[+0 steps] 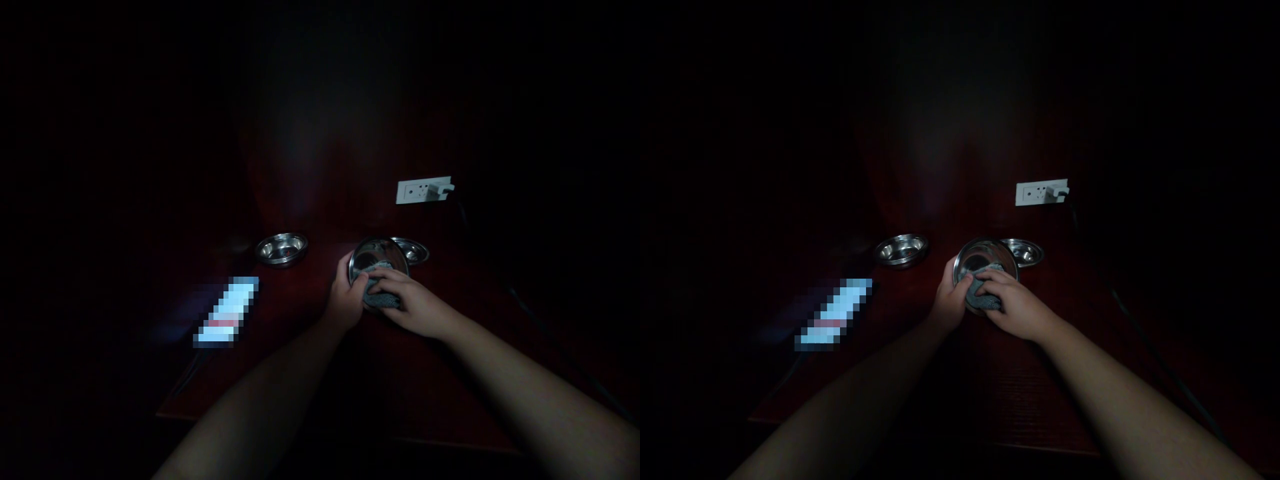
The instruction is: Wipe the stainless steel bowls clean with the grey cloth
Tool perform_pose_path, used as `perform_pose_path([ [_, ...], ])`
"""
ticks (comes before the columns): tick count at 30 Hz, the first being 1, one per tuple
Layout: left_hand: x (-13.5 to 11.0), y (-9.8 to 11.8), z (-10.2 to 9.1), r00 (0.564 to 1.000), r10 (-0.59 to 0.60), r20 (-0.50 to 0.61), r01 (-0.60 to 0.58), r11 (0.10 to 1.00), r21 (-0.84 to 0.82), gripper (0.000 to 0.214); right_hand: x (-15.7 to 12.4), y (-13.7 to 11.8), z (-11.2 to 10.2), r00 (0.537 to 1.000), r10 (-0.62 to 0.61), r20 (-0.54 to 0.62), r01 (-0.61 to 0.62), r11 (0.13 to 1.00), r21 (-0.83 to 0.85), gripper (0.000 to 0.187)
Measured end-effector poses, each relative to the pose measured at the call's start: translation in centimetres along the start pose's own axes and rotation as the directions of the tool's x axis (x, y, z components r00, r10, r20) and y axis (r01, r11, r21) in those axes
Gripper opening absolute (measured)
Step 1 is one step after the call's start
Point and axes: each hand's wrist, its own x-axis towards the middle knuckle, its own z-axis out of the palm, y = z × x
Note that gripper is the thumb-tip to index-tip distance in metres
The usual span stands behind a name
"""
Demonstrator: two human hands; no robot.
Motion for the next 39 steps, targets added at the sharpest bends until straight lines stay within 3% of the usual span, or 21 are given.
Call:
perform_pose_path([
  [10, 0.1, -0.6, 0.1, 0.998, 0.054, 0.014, -0.053, 0.996, -0.068, 0.047, 0.1, -0.2, 0.3, 0.999, 0.012, -0.032, -0.012, 1.000, 0.005, 0.023],
  [18, -0.1, 0.4, 0.2, 1.000, 0.004, 0.024, -0.003, 0.998, -0.067, 0.046, 0.1, -0.3, 0.3, 0.997, 0.069, -0.028, -0.069, 0.997, -0.016, 0.021],
  [32, 0.0, 0.2, 0.2, 1.000, 0.018, 0.006, -0.017, 0.999, -0.042, 0.048, -0.1, 0.1, 0.5, 0.999, 0.046, -0.021, -0.047, 0.998, -0.036, 0.034],
  [39, 0.1, 0.0, 0.0, 0.999, 0.023, 0.025, -0.021, 0.997, -0.071, 0.054, -0.1, 0.1, 0.5, 0.999, 0.040, -0.029, -0.039, 0.999, 0.031, 0.035],
])
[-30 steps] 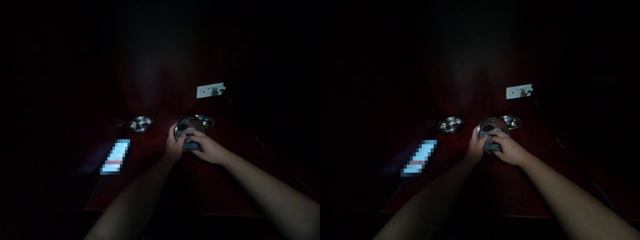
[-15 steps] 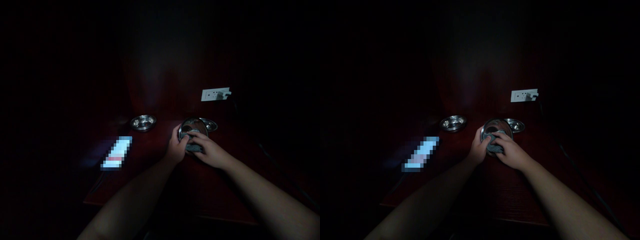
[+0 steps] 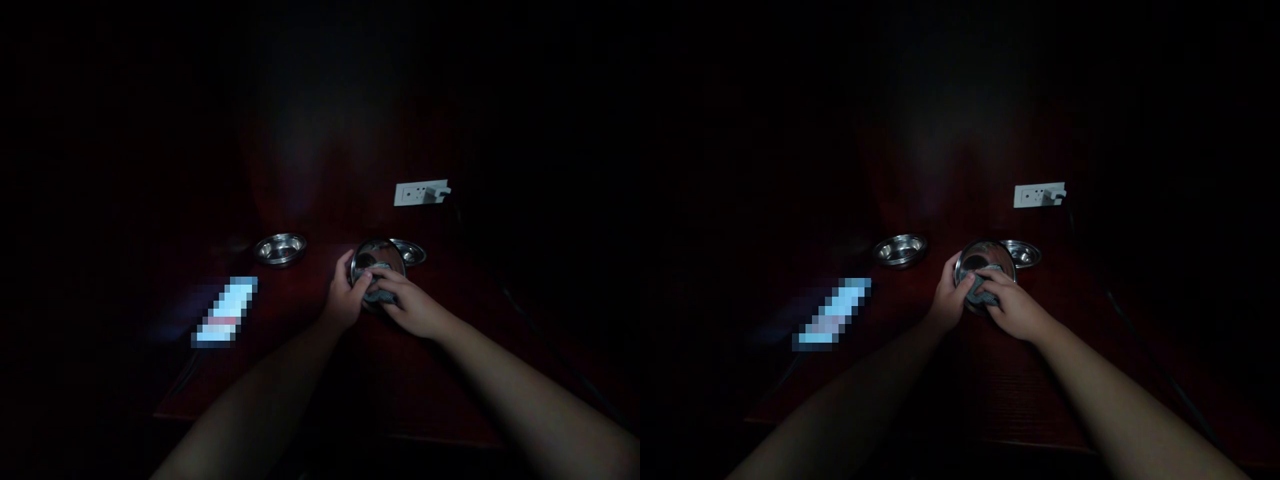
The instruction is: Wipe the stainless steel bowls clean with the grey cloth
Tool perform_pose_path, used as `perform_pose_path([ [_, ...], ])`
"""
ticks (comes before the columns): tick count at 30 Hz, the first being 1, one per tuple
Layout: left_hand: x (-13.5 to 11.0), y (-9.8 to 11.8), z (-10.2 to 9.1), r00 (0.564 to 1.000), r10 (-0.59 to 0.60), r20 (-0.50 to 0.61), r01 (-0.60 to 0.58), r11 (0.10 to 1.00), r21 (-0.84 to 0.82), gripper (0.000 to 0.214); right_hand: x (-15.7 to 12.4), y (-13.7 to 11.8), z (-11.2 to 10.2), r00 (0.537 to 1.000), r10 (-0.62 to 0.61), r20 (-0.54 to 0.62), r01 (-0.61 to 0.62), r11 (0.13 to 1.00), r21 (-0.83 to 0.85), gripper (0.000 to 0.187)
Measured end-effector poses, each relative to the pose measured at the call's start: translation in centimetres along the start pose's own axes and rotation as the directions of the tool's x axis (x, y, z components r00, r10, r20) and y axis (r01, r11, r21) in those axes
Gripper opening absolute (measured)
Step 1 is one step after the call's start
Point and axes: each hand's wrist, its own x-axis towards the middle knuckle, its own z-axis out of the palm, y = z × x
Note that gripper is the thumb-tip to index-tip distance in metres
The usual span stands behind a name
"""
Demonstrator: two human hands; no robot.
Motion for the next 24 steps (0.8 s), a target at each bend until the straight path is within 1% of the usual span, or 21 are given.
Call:
perform_pose_path([
  [3, 0.00, -0.18, 0.00, 0.999, 0.025, 0.028, -0.024, 0.999, -0.039, 0.057, 0.00, 0.10, 0.06, 1.000, -0.004, -0.007, 0.005, 0.999, 0.032, 0.032],
  [5, -0.01, -0.18, 0.03, 0.999, 0.024, 0.024, -0.023, 0.999, -0.046, 0.057, 0.00, 0.14, 0.07, 1.000, 0.003, -0.009, -0.003, 0.999, 0.039, 0.032],
  [9, 0.03, -0.21, 0.04, 1.000, 0.017, -0.008, -0.017, 1.000, -0.011, 0.052, 0.02, 0.05, -0.05, 1.000, 0.006, 0.005, -0.006, 0.999, 0.034, 0.035],
  [13, 0.11, -0.55, -0.03, 0.999, 0.029, -0.015, -0.029, 0.999, 0.021, 0.048, 0.01, -0.12, -0.22, 1.000, 0.002, 0.010, -0.002, 1.000, 0.023, 0.039],
  [17, 0.09, -0.73, -0.06, 0.999, 0.037, -0.014, -0.037, 0.999, 0.017, 0.046, 0.03, -0.16, -0.34, 1.000, 0.003, 0.029, -0.003, 1.000, 0.008, 0.040],
  [20, 0.08, -0.71, -0.11, 0.999, 0.030, -0.024, -0.029, 0.999, 0.028, 0.046, 0.12, -0.22, -0.36, 0.999, -0.011, 0.030, 0.011, 1.000, 0.012, 0.038],
  [24, 0.11, -0.62, -0.15, 0.999, 0.038, -0.014, -0.038, 0.999, 0.013, 0.047, 0.21, -0.39, -0.30, 0.999, -0.036, 0.021, 0.036, 0.999, 0.013, 0.030],
])
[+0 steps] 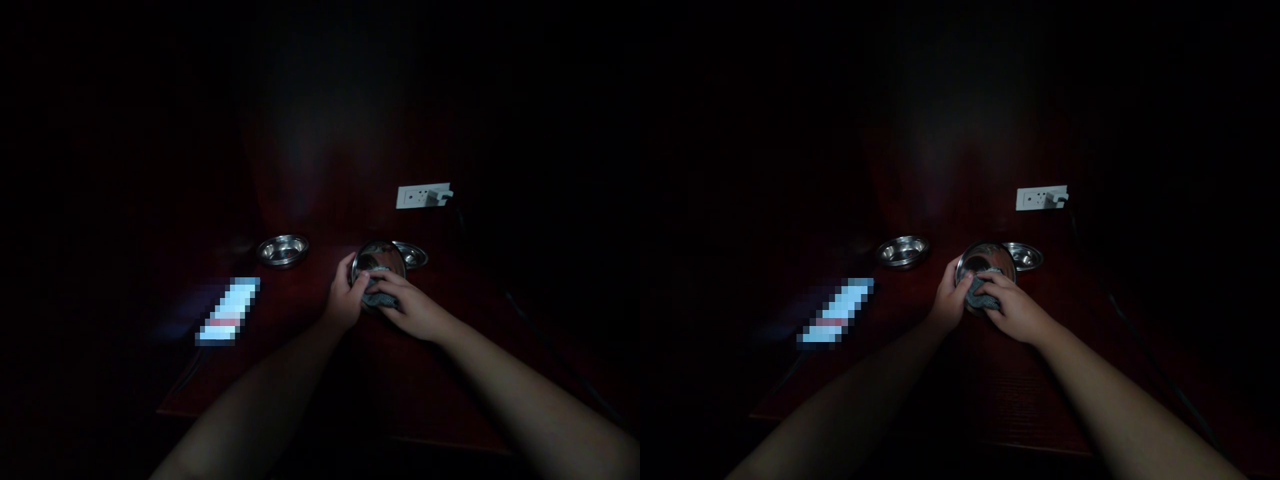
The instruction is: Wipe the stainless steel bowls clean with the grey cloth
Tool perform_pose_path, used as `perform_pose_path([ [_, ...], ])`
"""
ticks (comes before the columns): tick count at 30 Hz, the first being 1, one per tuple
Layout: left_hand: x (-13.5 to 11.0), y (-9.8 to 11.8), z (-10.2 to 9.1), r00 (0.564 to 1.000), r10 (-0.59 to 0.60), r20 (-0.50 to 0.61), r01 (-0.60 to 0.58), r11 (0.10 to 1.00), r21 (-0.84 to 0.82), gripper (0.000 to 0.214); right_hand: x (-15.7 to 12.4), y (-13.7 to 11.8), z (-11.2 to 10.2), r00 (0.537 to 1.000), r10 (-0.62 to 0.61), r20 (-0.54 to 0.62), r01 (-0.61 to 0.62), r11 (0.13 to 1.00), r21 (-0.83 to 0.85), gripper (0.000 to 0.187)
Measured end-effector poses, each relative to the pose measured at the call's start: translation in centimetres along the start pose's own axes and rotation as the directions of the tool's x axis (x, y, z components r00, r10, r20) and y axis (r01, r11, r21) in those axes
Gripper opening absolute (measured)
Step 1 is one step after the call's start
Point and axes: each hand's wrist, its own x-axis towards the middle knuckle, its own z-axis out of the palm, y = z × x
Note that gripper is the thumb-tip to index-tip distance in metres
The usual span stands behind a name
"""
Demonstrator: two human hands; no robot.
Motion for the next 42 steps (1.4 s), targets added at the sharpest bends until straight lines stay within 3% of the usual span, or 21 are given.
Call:
perform_pose_path([
  [6, -0.3, 0.7, 0.1, 0.996, -0.016, 0.089, 0.025, 0.994, -0.104, 0.068, -0.1, -0.2, 0.4, 0.998, 0.021, -0.051, -0.020, 1.000, 0.013, 0.037],
  [10, -0.5, 1.2, 0.2, 0.992, -0.005, 0.130, 0.018, 0.995, -0.102, 0.043, -0.1, -0.3, 0.5, 0.999, 0.017, -0.044, -0.015, 0.999, 0.044, 0.038],
  [13, -0.4, 1.0, 0.3, 0.996, -0.007, 0.094, 0.019, 0.993, -0.119, 0.035, -0.1, -0.3, 0.5, 1.000, 0.007, -0.024, -0.005, 0.998, 0.061, 0.038],
  [26, -0.3, 0.8, 0.3, 0.999, -0.002, 0.048, 0.005, 0.998, -0.066, 0.041, -0.2, -0.1, 0.1, 0.999, -0.003, 0.037, 0.000, 0.997, 0.074, 0.029],
  [34, -0.5, 0.8, 0.1, 0.997, 0.010, 0.078, -0.004, 0.998, -0.066, 0.058, 0.1, -0.7, -0.3, 1.000, 0.025, 0.008, -0.026, 0.993, 0.119, 0.047],
  [42, -0.3, 0.8, 0.3, 0.999, -0.047, -0.026, 0.047, 0.999, 0.005, 0.028, -0.1, -0.5, -0.1, 0.998, 0.046, 0.050, -0.055, 0.979, 0.194, 0.038],
])
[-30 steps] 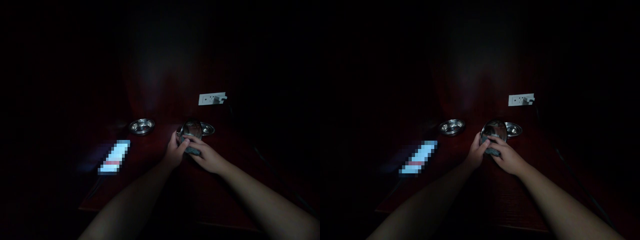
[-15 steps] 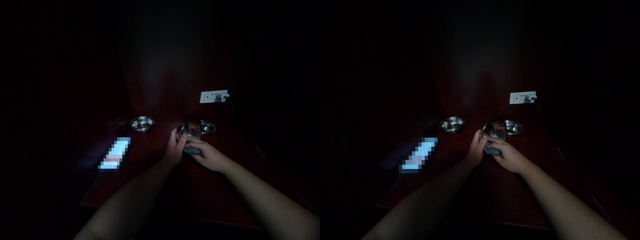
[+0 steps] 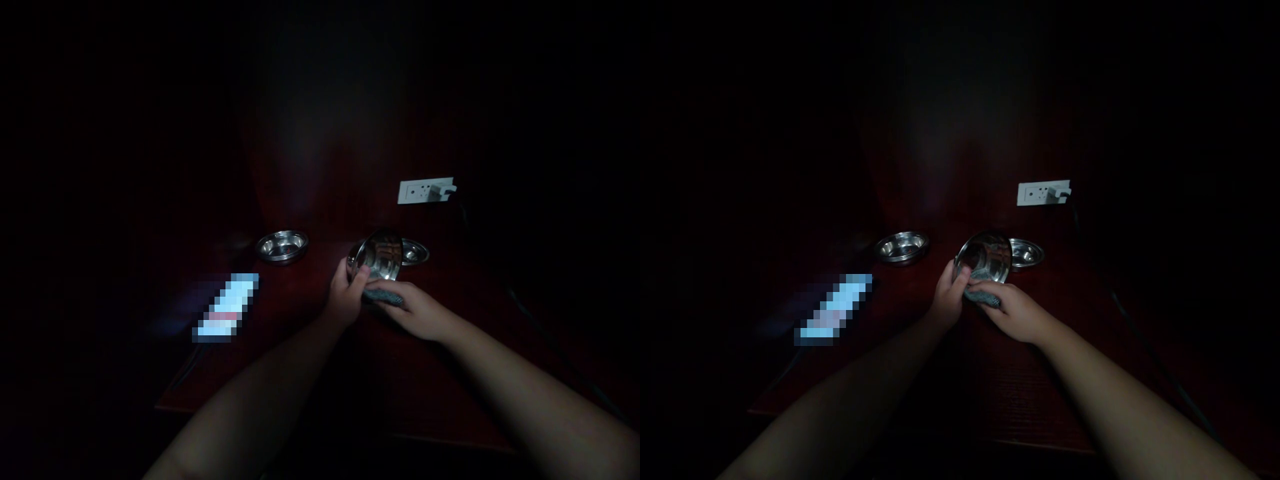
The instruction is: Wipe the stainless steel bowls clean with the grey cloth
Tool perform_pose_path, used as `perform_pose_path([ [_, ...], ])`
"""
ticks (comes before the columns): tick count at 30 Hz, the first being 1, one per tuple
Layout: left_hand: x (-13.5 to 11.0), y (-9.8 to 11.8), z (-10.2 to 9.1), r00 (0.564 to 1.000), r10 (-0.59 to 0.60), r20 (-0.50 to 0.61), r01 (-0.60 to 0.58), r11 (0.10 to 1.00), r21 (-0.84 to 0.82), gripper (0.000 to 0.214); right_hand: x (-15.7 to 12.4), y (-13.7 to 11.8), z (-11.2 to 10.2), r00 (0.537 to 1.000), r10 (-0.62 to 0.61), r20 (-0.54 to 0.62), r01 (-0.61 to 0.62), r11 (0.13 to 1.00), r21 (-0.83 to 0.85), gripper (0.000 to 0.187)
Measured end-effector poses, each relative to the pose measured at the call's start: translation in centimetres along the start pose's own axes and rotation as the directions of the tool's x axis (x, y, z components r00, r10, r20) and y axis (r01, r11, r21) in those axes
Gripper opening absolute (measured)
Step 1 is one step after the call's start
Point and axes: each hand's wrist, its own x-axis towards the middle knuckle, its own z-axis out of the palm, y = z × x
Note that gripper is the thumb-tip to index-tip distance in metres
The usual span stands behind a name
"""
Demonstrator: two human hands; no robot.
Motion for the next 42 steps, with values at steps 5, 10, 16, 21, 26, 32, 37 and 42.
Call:
perform_pose_path([
  [5, 0.3, -0.9, 0.3, 0.999, -0.029, -0.030, 0.028, 0.999, -0.025, 0.035, -0.1, 0.5, 0.2, 1.000, -0.003, 0.030, 0.005, 0.998, -0.063, 0.041],
  [10, 0.5, -1.4, 0.3, 0.998, -0.062, -0.005, 0.062, 0.994, -0.090, 0.040, -0.4, 1.0, 0.1, 0.998, 0.029, 0.053, -0.017, 0.978, -0.207, 0.047],
  [16, 0.6, -1.4, 0.3, 0.984, -0.171, 0.040, 0.175, 0.959, -0.222, 0.048, -0.5, 1.1, -0.2, 0.997, 0.047, 0.057, -0.030, 0.963, -0.270, 0.052],
  [21, 0.8, -1.9, 0.3, 0.972, -0.233, 0.006, 0.223, 0.919, -0.324, 0.049, -0.4, 0.5, -0.2, 0.999, 0.042, 0.025, -0.035, 0.968, -0.249, 0.049],
  [26, 1.0, -2.7, 0.5, 0.961, -0.276, -0.011, 0.245, 0.868, -0.432, 0.056, -0.3, 0.3, -0.1, 0.999, 0.028, 0.036, -0.020, 0.979, -0.204, 0.045],
  [32, 1.0, -2.5, 0.7, 0.929, -0.369, -0.019, 0.315, 0.817, -0.483, 0.062, -0.3, 0.4, 0.0, 0.999, 0.010, 0.049, -0.001, 0.983, -0.181, 0.045],
  [37, 0.9, -2.2, 0.7, 0.933, -0.358, -0.035, 0.300, 0.829, -0.472, 0.062, -0.1, -0.1, -0.2, 0.999, 0.006, 0.040, 0.000, 0.987, -0.163, 0.042],
  [42, 0.8, -2.4, 0.7, 0.913, -0.405, -0.052, 0.346, 0.835, -0.427, 0.060, -0.1, 0.2, 0.0, 0.999, -0.013, 0.036, 0.020, 0.979, -0.201, 0.041],
])
